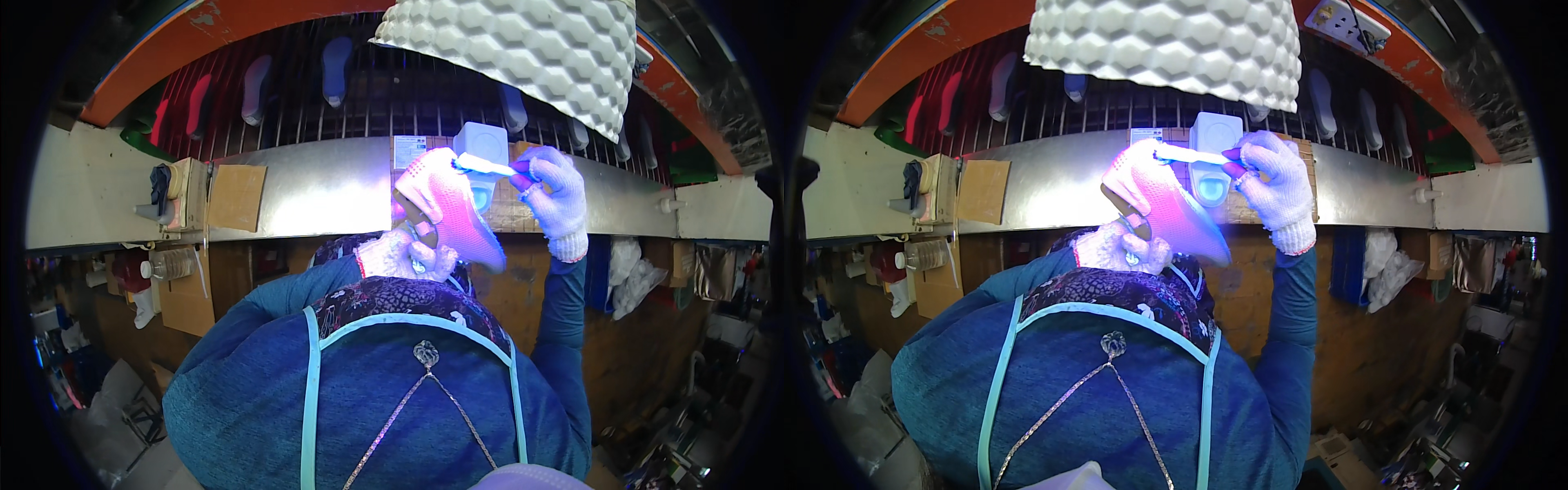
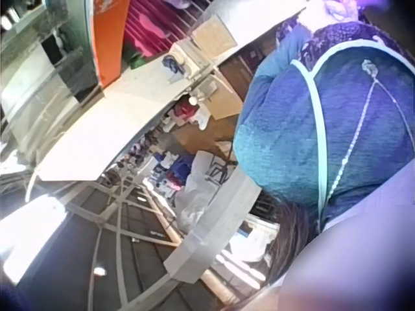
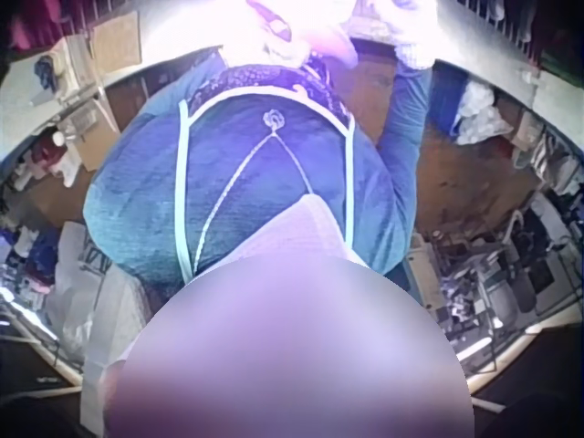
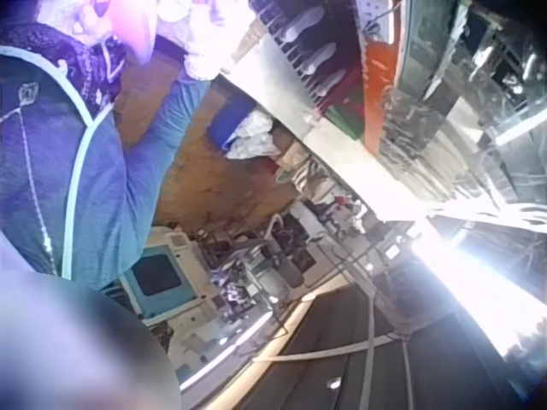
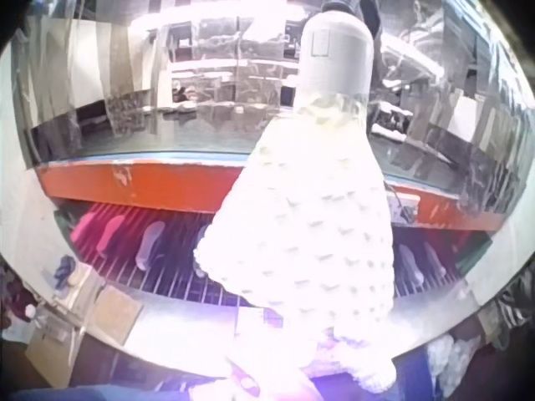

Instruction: The person repeatedly dips a small brush into a container of blue paint and applies it to the upper surface of a single pink shoe held in the left hand. The shoe is rotated and repositioned frequently to cover different areas. The person places the shoe on a rack and retrieves it again multiple times during the process.

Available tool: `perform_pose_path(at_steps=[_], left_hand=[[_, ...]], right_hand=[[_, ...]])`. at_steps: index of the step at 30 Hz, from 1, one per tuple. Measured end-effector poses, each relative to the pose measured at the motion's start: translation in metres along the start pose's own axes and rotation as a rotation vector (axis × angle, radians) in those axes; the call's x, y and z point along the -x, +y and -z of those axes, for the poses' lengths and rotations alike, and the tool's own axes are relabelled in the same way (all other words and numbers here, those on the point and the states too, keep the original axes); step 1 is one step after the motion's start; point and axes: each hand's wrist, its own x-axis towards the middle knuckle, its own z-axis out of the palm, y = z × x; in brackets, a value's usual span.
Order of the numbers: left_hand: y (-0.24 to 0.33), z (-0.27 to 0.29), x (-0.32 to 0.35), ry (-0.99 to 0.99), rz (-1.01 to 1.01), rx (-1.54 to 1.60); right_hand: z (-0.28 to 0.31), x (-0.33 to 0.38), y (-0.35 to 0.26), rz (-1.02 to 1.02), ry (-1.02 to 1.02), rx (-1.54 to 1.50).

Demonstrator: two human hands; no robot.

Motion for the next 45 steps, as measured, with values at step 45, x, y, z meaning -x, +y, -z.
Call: perform_pose_path(at_steps=[45], left_hand=[[0.131, -0.014, -0.06, -0.201, -0.443, -0.828]], right_hand=[[-0.04, -0.037, 0.026, 0.017, 0.53, 0.439]])
